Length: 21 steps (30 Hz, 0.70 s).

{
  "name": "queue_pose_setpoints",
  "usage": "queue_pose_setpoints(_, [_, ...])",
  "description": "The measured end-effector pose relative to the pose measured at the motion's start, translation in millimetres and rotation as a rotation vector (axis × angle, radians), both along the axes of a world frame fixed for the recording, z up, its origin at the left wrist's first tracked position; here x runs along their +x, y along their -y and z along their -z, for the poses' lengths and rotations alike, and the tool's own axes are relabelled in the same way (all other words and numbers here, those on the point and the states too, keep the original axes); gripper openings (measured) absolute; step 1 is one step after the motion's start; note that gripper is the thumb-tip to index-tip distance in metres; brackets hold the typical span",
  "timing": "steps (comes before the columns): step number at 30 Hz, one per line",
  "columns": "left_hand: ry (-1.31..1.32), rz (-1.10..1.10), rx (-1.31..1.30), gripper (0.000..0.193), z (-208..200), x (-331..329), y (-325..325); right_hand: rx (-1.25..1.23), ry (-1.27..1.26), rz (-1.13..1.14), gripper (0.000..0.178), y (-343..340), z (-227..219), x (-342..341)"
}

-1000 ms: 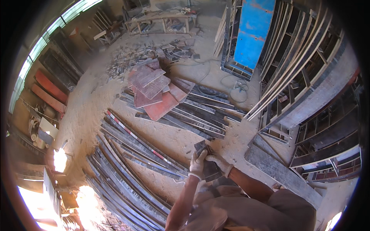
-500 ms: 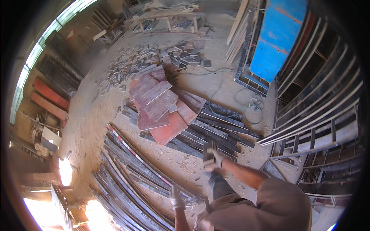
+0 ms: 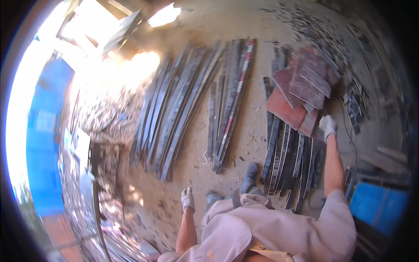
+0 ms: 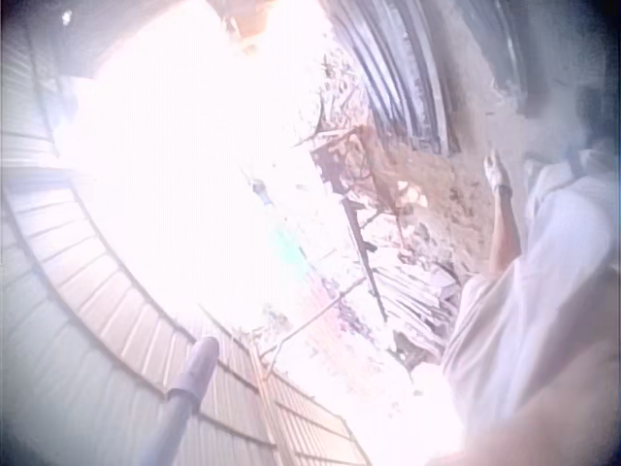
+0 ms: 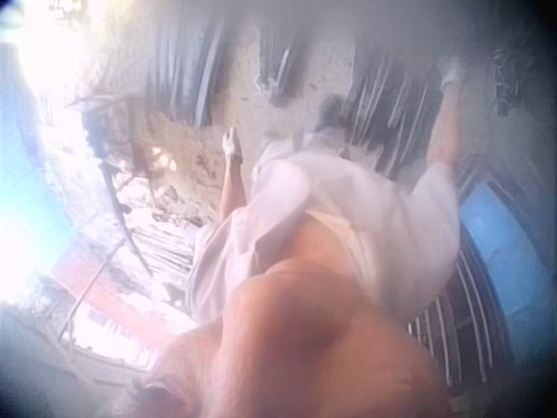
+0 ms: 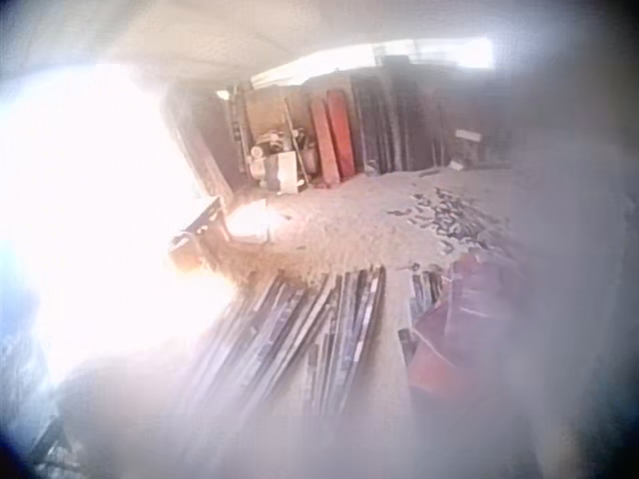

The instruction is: The person selects long wooden strips from a pile, places them on a metal cutting table, and uses a guillotine-style blade to cut them into shorter pieces. The cut pieces are stacked and then moved to a nearby workbench.

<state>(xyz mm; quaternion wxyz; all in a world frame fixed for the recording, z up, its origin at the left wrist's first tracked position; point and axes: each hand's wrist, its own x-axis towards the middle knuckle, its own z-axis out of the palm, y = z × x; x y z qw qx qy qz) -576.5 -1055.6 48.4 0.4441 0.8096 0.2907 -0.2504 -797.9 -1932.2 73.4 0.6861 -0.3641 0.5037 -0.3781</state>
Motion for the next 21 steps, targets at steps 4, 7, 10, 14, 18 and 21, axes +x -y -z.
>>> queue_pose_setpoints(4, [-0.102, -0.221, 0.221, 0.071, 29, -137, -97, 0.249, -0.506, -0.549, 0.011, -310, 76, 116])
queue_pose_setpoints(7, [-0.139, -0.287, 0.239, 0.071, 60, -206, -112, 0.319, -0.378, -0.831, 0.017, -449, 70, 145])
queue_pose_setpoints(10, [-0.213, -0.296, 0.203, 0.065, 59, -241, -141, 0.164, -0.365, -1.054, 0.037, -536, 66, 175])
queue_pose_setpoints(14, [0.006, -0.731, 0.103, 0.044, 104, -318, -242, 0.102, -0.517, -1.316, 0.033, -623, 48, 209])
queue_pose_setpoints(18, [0.234, -1.243, -0.117, 0.038, 5, -265, -289, 0.048, -0.901, -1.451, 0.020, -594, 86, 209])
queue_pose_setpoints(21, [0.649, -1.482, 0.028, 0.032, -54, -296, -345, -0.149, -1.124, -1.552, 0.020, -629, 69, 209])
